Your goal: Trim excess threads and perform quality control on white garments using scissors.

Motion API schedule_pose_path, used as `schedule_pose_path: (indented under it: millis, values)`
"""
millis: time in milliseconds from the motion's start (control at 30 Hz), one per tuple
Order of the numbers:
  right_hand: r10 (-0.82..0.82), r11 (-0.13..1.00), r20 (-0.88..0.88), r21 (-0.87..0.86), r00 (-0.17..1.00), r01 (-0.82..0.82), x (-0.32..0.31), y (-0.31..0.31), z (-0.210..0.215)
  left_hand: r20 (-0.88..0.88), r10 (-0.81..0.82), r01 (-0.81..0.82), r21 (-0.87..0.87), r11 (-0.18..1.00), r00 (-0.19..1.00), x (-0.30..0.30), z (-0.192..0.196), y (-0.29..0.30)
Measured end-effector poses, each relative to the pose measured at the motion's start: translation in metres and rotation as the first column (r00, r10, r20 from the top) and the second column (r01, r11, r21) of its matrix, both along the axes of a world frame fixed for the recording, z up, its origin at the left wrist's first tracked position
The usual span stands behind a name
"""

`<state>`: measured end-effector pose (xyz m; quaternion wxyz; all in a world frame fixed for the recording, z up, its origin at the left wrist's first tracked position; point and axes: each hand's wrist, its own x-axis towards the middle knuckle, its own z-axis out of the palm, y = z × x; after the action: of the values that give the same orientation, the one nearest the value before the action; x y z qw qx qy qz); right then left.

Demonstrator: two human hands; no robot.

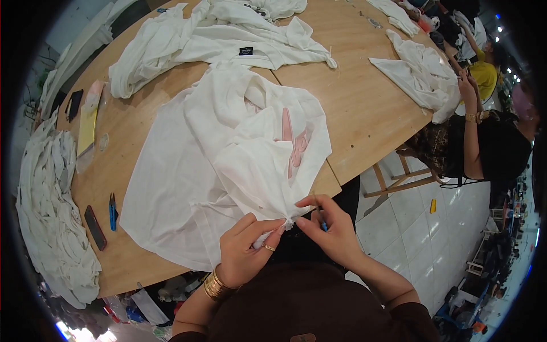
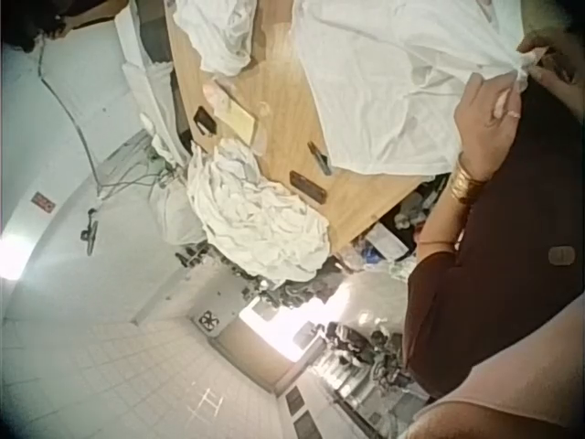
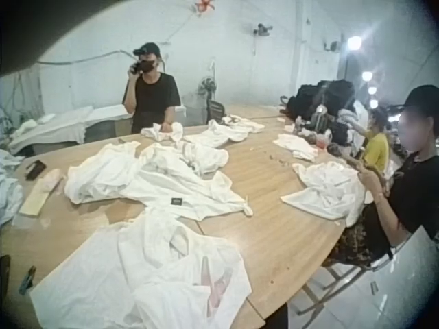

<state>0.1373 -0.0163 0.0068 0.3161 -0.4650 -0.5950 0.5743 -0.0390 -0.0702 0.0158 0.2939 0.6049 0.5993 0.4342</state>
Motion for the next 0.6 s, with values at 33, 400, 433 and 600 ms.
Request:
schedule_pose_path:
  millis: [33,400,433,600]
  values:
    - [0.060,0.997,0.129,0.039,0.990,-0.065,-0.002,0.002,0.007,-0.001,0.000,0.000,0.000,1.000,1.000,0.000,0.000,0.000]
    - [-0.071,0.841,0.423,0.512,0.903,-0.174,0.008,0.013,-0.015,0.176,0.012,0.036,-0.269,0.962,0.984,-0.001,-0.004,0.006]
    - [-0.054,0.851,0.411,0.495,0.910,-0.173,0.009,0.013,-0.011,0.176,0.013,0.035,-0.270,0.962,0.984,0.000,-0.004,0.006]
    - [0.048,0.890,0.418,0.394,0.907,-0.229,0.009,0.010,-0.005,0.296,0.029,0.065,-0.305,0.950,0.955,0.000,-0.001,0.007]
